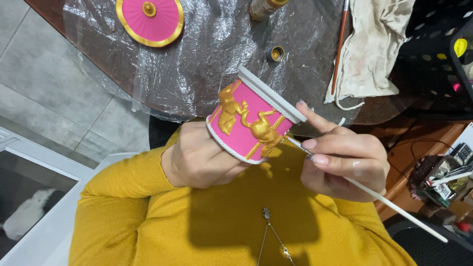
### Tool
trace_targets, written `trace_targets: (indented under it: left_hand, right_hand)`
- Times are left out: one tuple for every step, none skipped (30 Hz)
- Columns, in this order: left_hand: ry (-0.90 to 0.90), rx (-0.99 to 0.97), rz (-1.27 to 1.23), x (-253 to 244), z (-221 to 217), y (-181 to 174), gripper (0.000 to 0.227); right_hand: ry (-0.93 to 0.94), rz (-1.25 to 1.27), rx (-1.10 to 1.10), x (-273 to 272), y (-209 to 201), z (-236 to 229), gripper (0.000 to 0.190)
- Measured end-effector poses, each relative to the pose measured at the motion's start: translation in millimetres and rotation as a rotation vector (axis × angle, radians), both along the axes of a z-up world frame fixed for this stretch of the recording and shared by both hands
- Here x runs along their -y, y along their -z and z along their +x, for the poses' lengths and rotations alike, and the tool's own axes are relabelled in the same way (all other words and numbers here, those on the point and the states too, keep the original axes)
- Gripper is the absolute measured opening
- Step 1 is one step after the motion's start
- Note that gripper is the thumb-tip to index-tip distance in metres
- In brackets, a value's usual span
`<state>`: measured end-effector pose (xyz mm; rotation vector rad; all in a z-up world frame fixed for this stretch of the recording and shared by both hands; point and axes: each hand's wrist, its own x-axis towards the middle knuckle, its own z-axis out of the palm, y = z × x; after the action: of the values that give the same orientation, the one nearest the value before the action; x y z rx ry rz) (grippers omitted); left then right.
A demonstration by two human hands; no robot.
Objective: Painting gold accents on a carousel-themed container using a fine-tip brush
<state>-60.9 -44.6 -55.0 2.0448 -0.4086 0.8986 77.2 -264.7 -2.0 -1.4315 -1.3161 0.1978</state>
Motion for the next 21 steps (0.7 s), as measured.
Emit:
trace_targets:
  left_hand:
    - [0.000, -0.002, -0.001, 0, -1, 0, 0.017]
    - [-0.022, -0.002, 0.010, 1, -1, 1, 0.016]
    - [-0.044, 0.001, 0.025, 0, -1, 1, 0.015]
    - [-0.045, 0.002, 0.026, 0, -1, 2, 0.015]
    - [-0.039, -0.001, 0.019, 1, -1, 2, 0.015]
    - [-0.034, -0.003, 0.012, 1, -1, 2, 0.015]
    - [-0.034, -0.003, 0.012, 1, -1, 3, 0.015]
    - [-0.029, -0.012, 0.005, 2, -2, 5, 0.014]
    - [-0.024, -0.020, -0.003, 2, -2, 6, 0.012]
    - [-0.023, -0.020, -0.002, 1, -1, 5, 0.012]
    - [-0.016, -0.027, -0.014, 1, -1, 5, 0.012]
    - [-0.009, -0.034, -0.025, 1, -1, 4, 0.012]
    - [-0.009, -0.035, -0.026, 1, 0, 1, 0.012]
    - [-0.010, -0.065, -0.026, 1, 0, -4, 0.017]
    - [-0.012, -0.093, -0.024, 1, 2, -8, 0.024]
    - [-0.013, -0.091, -0.023, 2, 2, -11, 0.024]
    - [-0.016, -0.133, -0.051, 3, 1, -14, 0.024]
    - [-0.020, -0.175, -0.080, 3, 1, -18, 0.024]
    - [-0.022, -0.171, -0.077, 4, 0, -20, 0.024]
    - [-0.046, -0.211, -0.086, 5, 0, -23, 0.023]
    - [-0.071, -0.251, -0.096, 6, -1, -26, 0.023]
  right_hand:
    - [0.000, -0.001, -0.002, -1, 0, -2, 0.018]
    - [0.018, 0.019, 0.001, -3, 1, -3, 0.015]
    - [0.034, 0.042, 0.006, -5, 1, -4, 0.012]
    - [0.034, 0.043, 0.007, -4, 1, -3, 0.012]
    - [0.025, 0.026, -0.007, -3, 0, -3, 0.013]
    - [0.015, 0.009, -0.022, -2, 0, -2, 0.013]
    - [0.015, 0.010, -0.022, -2, 0, -2, 0.013]
    - [0.015, 0.021, -0.011, -2, 1, -2, 0.013]
    - [0.016, 0.032, 0.001, -3, 1, -2, 0.014]
    - [0.017, 0.032, 0.002, -4, 1, -3, 0.014]
    - [0.036, 0.055, 0.000, -5, 1, -4, 0.013]
    - [0.056, 0.078, -0.001, -6, 2, -5, 0.012]
    - [0.056, 0.078, -0.002, -6, 2, -5, 0.012]
    - [0.064, 0.092, 0.002, -6, 3, -5, 0.014]
    - [0.070, 0.108, 0.007, -7, 3, -5, 0.015]
    - [0.070, 0.109, 0.009, -4, 3, -3, 0.015]
    - [0.052, 0.080, -0.005, -2, 3, -1, 0.016]
    - [0.035, 0.051, -0.018, 1, 3, 1, 0.017]
    - [0.033, 0.054, -0.015, 1, 2, 2, 0.017]
    - [0.007, 0.042, -0.039, 1, 1, 3, 0.020]
    - [-0.020, 0.029, -0.064, 1, 0, 4, 0.023]
